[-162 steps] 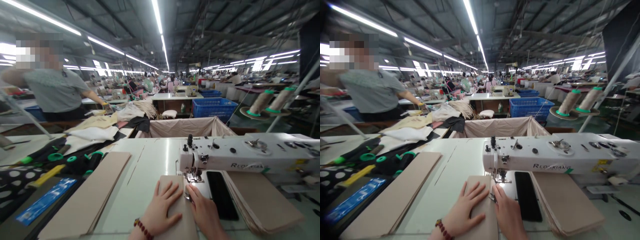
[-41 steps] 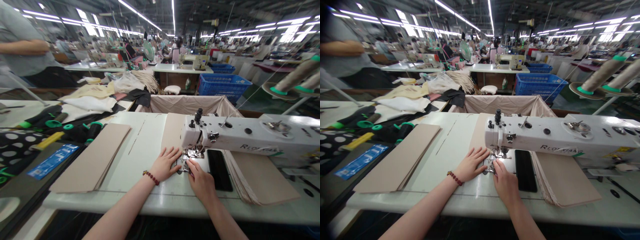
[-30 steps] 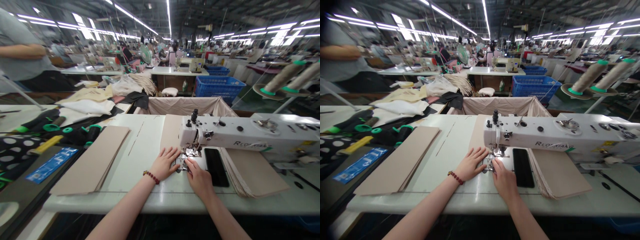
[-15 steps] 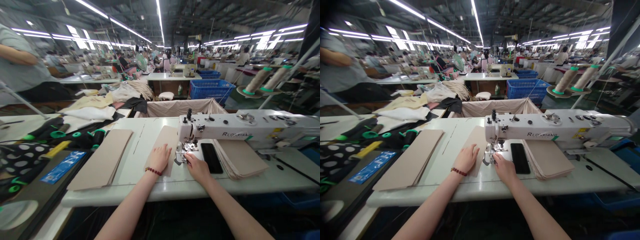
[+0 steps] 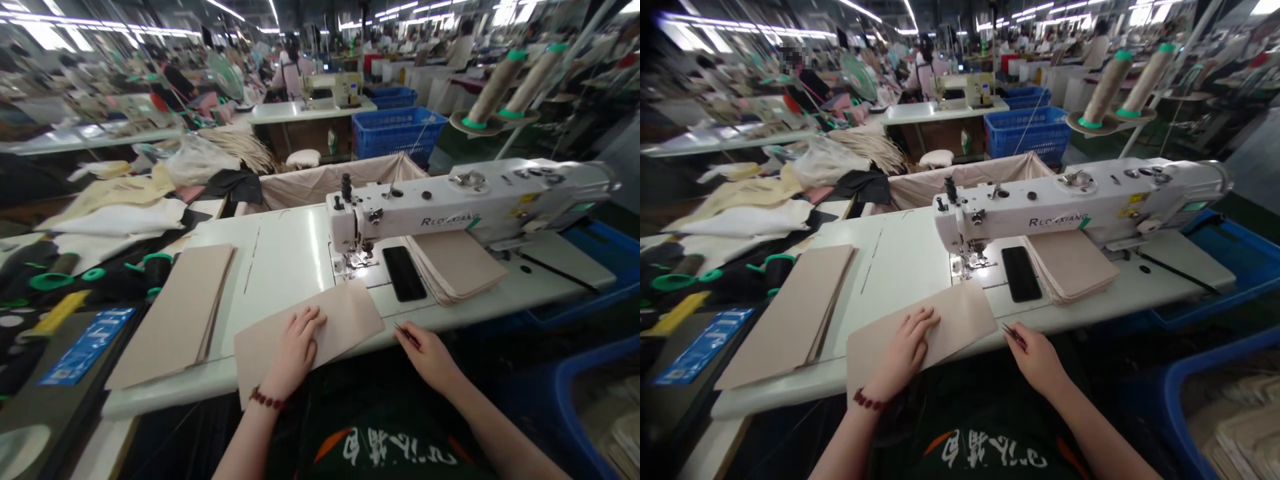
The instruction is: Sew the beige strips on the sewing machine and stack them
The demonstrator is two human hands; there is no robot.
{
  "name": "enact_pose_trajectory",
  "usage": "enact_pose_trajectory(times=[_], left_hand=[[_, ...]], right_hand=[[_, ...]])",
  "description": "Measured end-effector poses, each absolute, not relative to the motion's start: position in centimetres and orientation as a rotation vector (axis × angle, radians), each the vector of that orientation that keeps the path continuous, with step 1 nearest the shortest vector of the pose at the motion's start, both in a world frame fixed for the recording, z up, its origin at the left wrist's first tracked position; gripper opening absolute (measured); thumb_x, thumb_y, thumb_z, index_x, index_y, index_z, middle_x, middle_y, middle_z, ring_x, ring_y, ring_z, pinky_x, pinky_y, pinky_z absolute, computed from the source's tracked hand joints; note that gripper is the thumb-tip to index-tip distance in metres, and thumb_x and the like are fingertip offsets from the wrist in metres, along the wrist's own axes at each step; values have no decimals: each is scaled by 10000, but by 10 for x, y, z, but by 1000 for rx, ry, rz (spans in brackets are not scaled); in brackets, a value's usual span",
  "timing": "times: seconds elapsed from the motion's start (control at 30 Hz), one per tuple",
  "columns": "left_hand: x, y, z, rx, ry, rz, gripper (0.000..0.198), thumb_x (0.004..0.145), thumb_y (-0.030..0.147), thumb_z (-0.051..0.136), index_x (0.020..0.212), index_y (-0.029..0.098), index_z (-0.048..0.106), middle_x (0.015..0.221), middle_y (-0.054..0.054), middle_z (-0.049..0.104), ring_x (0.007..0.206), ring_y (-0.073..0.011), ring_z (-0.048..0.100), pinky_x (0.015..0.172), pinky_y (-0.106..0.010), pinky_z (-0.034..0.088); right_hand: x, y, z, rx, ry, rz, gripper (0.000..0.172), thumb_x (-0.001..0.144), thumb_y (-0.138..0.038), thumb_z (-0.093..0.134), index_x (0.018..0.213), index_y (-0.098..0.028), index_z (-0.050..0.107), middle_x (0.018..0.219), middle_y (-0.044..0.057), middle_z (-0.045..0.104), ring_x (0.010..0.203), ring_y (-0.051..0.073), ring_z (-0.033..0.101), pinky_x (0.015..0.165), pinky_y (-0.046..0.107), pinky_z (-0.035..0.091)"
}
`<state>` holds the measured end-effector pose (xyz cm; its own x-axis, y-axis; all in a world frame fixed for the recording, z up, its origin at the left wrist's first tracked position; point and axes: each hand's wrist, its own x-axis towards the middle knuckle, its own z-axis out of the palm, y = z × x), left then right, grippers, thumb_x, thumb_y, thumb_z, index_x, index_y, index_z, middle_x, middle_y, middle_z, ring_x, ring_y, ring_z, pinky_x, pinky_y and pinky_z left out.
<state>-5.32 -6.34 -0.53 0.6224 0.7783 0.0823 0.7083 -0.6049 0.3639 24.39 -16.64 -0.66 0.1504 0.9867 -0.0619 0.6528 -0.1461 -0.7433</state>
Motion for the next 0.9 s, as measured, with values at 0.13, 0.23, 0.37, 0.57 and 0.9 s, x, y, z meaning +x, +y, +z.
enact_pose_trajectory(times=[0.13,0.23,0.37,0.57,0.9], left_hand=[[-13,-53,7,2537,1161,425,294,931,232,445,1206,232,547,1319,-71,516,1250,-251,442,1074,-476,347],[21,-69,9,2558,1007,473,454,881,396,583,1295,239,479,1342,-82,490,1220,-261,444,1033,-447,388],[54,-98,-7,2620,907,480,297,916,288,550,1209,248,536,1178,-62,579,1080,-238,508,920,-404,445],[64,-113,-20,2561,1049,523,174,966,226,426,891,196,580,869,-49,562,850,-200,523,781,-357,464],[67,-112,-6,2275,1104,536,99,952,250,463,911,216,547,911,-32,574,868,-197,553,791,-353,468]], right_hand=[[255,-175,-5,-1965,-1544,698,287,935,-471,416,793,-238,504,666,-27,561,630,158,545,615,255,381],[259,-185,-3,-2035,-1515,698,275,923,-501,430,865,-245,512,716,-19,595,663,173,579,619,264,383],[255,-198,-8,-2003,-1536,725,237,949,-448,388,957,-244,508,827,0,625,747,180,612,642,264,396],[249,-200,-18,-2060,-1672,630,145,935,-360,460,904,-234,525,758,-26,617,695,164,609,586,252,341],[234,-198,-12,-1974,-1766,651,106,944,-303,454,912,-229,523,820,-15,646,724,159,620,606,246,333]])
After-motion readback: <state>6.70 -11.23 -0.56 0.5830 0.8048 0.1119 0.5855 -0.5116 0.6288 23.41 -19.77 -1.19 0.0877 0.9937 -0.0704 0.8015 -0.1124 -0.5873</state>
